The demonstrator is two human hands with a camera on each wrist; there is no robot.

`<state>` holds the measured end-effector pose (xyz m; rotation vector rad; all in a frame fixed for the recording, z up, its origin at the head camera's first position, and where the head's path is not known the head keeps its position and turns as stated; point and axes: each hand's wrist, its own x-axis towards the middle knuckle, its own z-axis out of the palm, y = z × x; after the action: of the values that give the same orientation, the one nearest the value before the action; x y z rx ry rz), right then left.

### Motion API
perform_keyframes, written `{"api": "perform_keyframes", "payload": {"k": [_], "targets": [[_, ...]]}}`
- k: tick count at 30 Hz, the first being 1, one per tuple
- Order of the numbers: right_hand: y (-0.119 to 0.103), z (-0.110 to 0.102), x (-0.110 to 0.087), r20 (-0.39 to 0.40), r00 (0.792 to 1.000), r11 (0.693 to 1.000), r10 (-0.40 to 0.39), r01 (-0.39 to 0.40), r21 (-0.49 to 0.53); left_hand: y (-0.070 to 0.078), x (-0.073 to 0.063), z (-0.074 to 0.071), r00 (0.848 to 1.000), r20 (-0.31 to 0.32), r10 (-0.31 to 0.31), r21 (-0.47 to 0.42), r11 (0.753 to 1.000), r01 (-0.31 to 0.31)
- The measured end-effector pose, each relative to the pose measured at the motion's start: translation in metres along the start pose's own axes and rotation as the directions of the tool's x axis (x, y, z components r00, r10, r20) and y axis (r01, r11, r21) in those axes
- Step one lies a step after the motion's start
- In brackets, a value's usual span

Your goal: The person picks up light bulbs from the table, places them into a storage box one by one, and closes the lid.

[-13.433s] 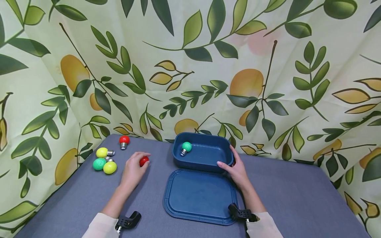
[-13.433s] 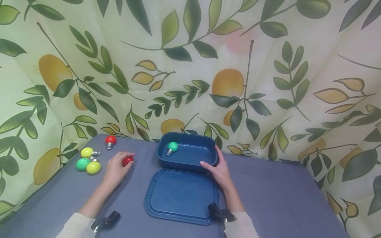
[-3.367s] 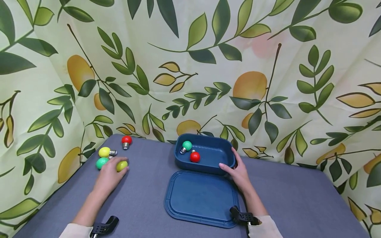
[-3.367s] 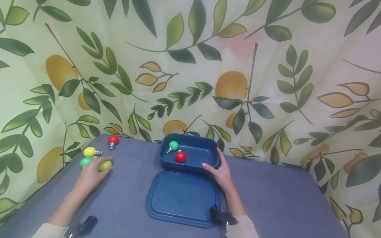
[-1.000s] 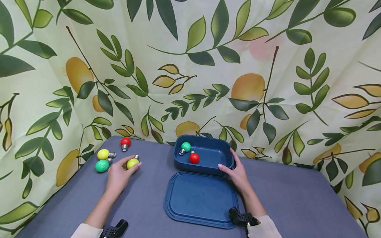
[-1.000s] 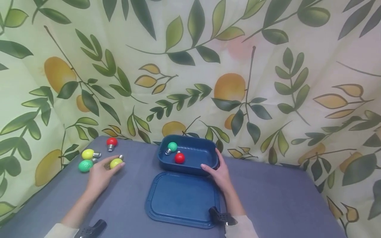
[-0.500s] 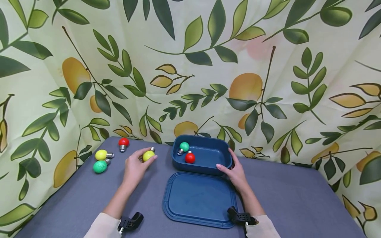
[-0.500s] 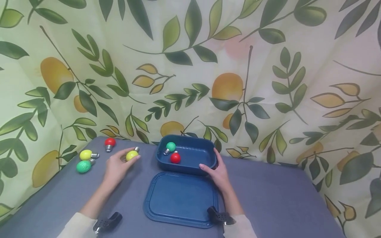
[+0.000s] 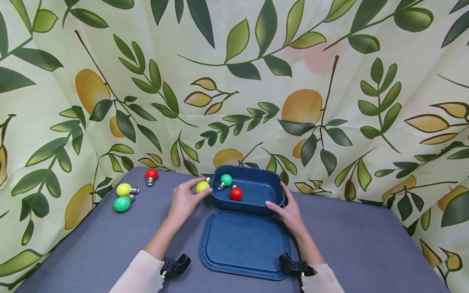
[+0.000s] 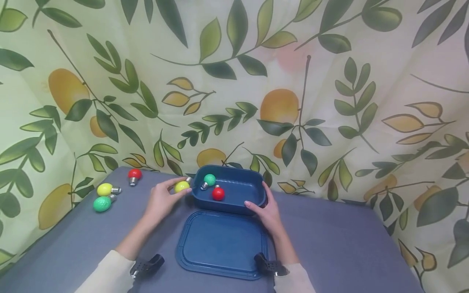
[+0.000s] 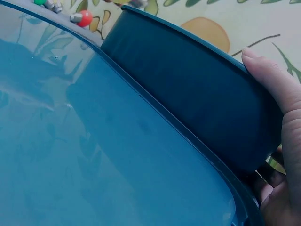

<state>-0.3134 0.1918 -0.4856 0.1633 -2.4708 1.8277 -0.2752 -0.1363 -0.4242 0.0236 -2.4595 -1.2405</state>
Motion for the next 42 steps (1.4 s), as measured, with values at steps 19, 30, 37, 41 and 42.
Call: {"api": "perform_keyframes", "payload": {"k": [19, 30, 37, 41, 42], "targets": [[-0.001, 0.0, 0.0, -0.002, 1.0, 1.0, 0.005, -0.005, 0.022, 0.015, 0.011, 0.033, 0.985, 0.16, 0.067, -0.055, 0.997, -0.059], [-0.002, 0.001, 0.0, 0.02, 1.0, 0.999, -0.002, 0.001, 0.047, 0.006, 0.028, 0.043, 0.967, 0.25, 0.046, 0.127, 0.989, -0.08], [-0.004, 0.001, -0.001, 0.014, 1.0, 0.999, 0.001, -0.001, 0.042, 0.01, 0.042, 0.043, 0.942, 0.33, 0.065, 0.2, 0.97, -0.137], [-0.003, 0.001, -0.001, 0.013, 1.0, 0.999, -0.001, 0.001, 0.039, 0.014, 0.049, 0.045, 0.923, 0.383, 0.048, 0.25, 0.956, -0.153], [-0.003, 0.001, -0.001, 0.014, 1.0, 0.999, -0.002, 0.001, 0.04, 0.016, 0.05, 0.045, 0.918, 0.395, 0.044, 0.267, 0.95, -0.161]]}}
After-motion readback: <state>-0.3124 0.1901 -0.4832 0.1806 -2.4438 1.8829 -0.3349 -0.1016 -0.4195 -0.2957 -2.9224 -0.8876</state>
